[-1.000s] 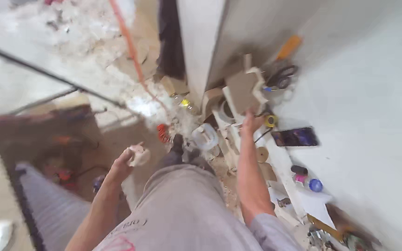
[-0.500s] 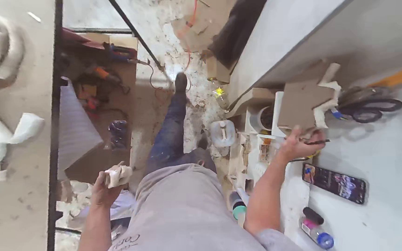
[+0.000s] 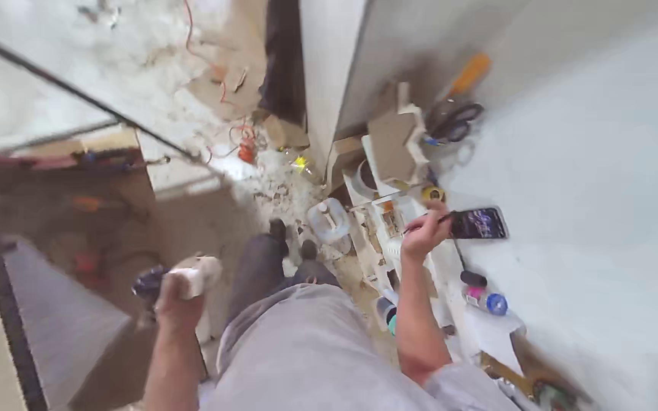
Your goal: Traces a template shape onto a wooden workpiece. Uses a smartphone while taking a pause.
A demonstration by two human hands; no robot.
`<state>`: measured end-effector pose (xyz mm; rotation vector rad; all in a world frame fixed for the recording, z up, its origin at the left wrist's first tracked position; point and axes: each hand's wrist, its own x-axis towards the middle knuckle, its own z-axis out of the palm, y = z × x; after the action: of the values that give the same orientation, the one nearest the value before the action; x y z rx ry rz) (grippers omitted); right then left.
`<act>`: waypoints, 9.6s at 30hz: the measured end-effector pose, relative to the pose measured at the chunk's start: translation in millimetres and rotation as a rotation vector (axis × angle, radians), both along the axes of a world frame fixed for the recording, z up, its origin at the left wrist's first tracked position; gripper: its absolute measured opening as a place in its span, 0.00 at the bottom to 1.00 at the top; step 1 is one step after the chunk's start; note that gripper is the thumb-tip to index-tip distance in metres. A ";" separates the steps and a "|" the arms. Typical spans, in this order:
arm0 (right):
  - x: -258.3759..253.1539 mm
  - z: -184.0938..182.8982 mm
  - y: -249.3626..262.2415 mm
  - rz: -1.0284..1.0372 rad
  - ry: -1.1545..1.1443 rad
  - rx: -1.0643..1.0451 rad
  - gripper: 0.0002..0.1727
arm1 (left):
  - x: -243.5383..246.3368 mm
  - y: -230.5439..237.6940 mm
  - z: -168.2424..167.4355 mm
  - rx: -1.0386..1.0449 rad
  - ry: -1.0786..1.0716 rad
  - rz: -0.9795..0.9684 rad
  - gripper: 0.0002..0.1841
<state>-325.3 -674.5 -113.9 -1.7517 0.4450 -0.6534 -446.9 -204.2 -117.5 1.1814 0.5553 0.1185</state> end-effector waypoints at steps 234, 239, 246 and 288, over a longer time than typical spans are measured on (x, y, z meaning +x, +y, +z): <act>-265.6 57.7 512.8 2.189 0.903 0.286 0.23 | -327.5 54.1 61.9 0.230 -0.244 0.760 0.47; -266.8 56.6 507.7 2.280 0.858 0.333 0.26 | -326.8 49.9 62.7 0.234 -0.194 0.857 0.46; -270.4 59.2 502.5 2.231 0.819 0.265 0.24 | -324.5 44.6 58.7 0.261 -0.165 0.825 0.55; -272.0 52.7 492.6 2.393 0.922 0.385 0.39 | -336.8 32.2 53.8 0.238 -0.191 0.959 0.43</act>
<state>-597.2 -181.8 -61.3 -0.9522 -0.9332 1.7755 -783.7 -172.0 -63.7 1.0252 0.9155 1.1275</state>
